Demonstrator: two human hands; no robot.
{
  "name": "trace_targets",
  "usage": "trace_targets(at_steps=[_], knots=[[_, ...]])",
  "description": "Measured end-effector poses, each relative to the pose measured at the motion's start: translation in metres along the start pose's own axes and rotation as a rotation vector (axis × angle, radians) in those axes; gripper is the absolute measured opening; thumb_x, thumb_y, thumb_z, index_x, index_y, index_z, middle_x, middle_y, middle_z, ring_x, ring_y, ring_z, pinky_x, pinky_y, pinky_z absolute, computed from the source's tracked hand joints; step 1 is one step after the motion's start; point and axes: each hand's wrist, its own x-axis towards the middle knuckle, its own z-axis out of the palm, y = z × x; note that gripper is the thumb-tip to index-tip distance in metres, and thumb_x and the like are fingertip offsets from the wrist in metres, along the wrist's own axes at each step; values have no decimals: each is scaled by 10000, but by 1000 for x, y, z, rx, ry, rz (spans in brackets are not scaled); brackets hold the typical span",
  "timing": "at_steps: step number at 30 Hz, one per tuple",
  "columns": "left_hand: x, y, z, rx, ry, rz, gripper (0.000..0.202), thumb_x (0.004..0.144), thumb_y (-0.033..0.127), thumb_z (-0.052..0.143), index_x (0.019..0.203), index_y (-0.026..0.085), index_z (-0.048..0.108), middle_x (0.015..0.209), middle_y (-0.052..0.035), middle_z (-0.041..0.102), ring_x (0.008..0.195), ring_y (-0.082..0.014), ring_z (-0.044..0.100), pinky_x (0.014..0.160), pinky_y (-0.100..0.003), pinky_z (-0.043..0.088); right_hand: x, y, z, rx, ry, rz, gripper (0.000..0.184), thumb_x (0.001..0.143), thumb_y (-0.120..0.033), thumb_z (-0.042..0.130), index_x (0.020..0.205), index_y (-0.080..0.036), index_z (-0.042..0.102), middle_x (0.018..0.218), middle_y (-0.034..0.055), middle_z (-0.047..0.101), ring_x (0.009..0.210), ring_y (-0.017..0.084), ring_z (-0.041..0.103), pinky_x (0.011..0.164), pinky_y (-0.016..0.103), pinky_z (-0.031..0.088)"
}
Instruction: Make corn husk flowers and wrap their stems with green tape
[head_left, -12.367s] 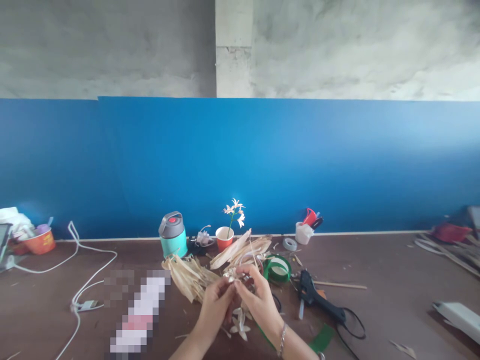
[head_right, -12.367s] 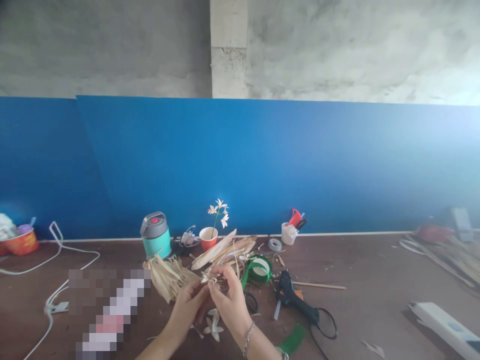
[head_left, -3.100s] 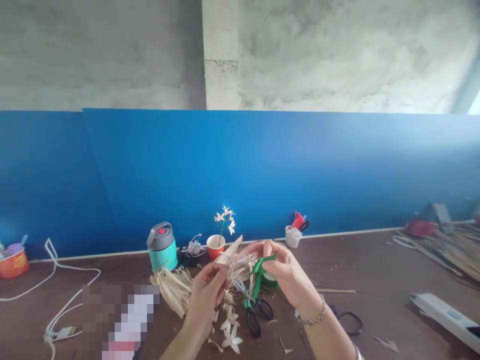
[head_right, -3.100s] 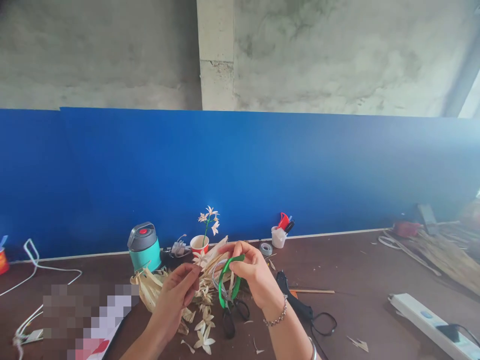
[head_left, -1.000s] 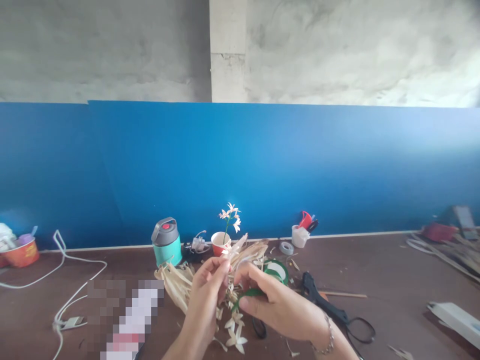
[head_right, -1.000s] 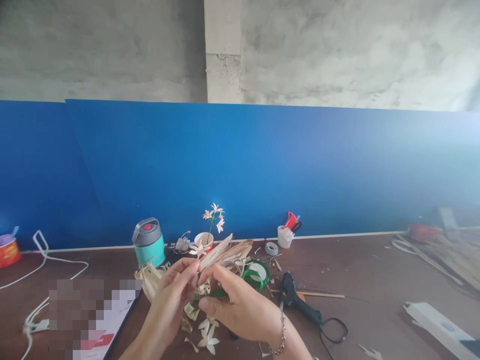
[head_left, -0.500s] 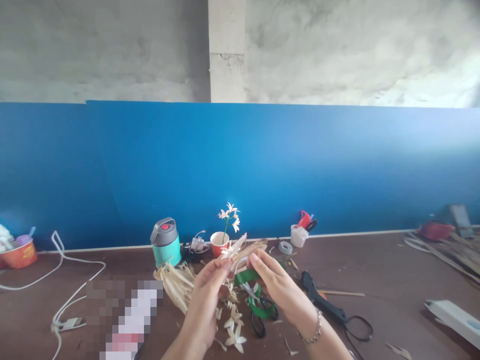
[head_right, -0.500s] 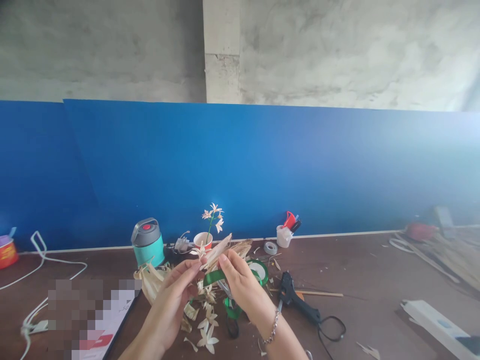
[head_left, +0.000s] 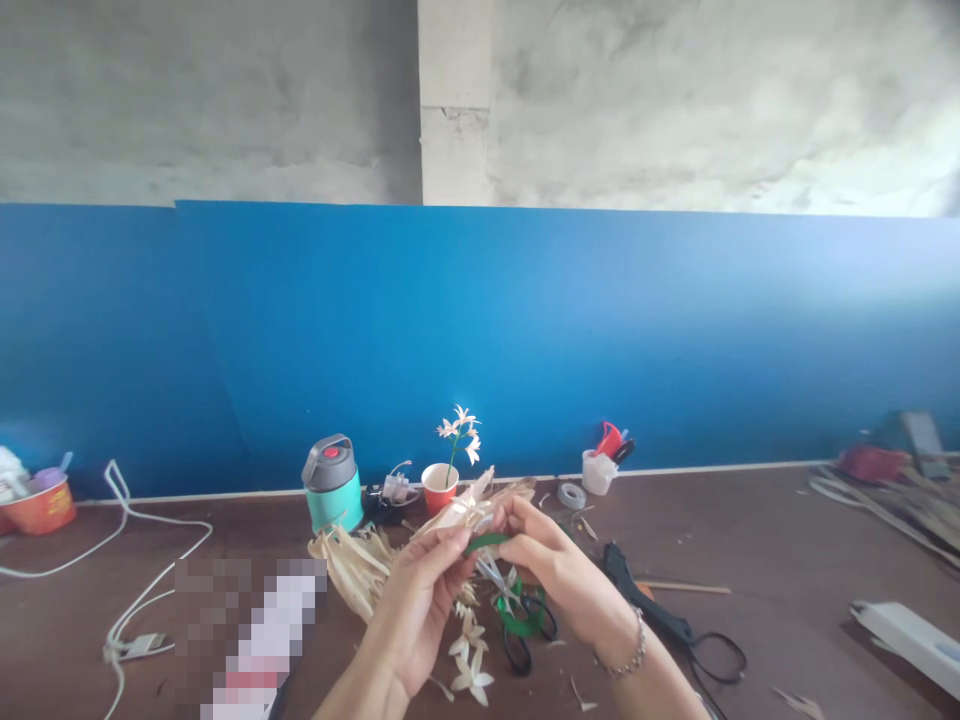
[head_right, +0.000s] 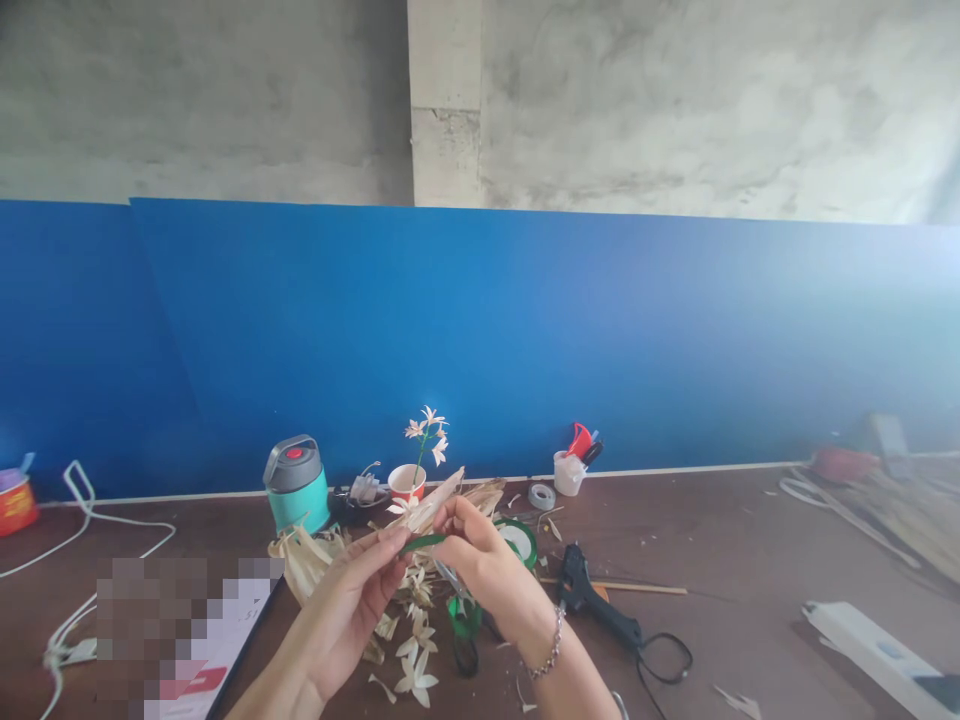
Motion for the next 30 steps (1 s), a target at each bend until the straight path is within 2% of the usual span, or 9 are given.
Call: trace_targets(at_steps=[3,6,10,12,15,21,30], knots=[[0,0,0,-41,34,-12,108,704,25,680,738,115,730,827,-60,733,648,-92,652,617,-130,538,0,-2,0,-128,-29,-104,176,687,-112,527,839,-186,577,756,-17,568,665,120,473,577,212,367],[2,-2,-3,-60,57,-13,122,726,10,648,727,111,717,807,-60,724,654,-91,656,624,-140,549,2,0,1,-264,21,-164,95,734,-187,568,818,-179,611,785,11,613,708,153,520,621,245,405],[5,-5,-8,-27,44,-10,67,711,93,698,773,121,701,674,-11,673,550,-75,622,495,-137,518,3,1,4,-360,118,-231,118,784,-280,577,748,-177,621,722,4,612,698,159,522,641,256,406],[5,-7,-9,10,-20,14,112,692,162,735,789,129,690,619,14,640,510,-64,595,443,-126,479,4,1,5,-350,140,-222,166,801,-318,569,733,-171,610,680,-4,587,651,146,498,613,251,395],[5,-8,-9,86,-81,51,160,694,244,745,776,129,670,648,0,659,508,-53,586,429,-110,440,5,2,9,-281,159,-203,222,814,-361,558,713,-165,589,659,-3,569,619,137,485,592,249,392],[1,-8,-6,188,-48,94,207,699,290,740,816,141,658,709,-25,694,585,-79,634,524,-129,489,9,8,14,-148,181,-221,208,820,-366,558,751,-171,576,712,3,581,676,146,512,628,246,406],[0,-10,-4,151,-36,137,213,652,284,774,746,150,637,660,27,659,576,-82,644,559,-146,518,8,7,19,-15,196,-188,238,790,-386,599,715,-167,545,677,-14,547,645,124,469,596,224,373]])
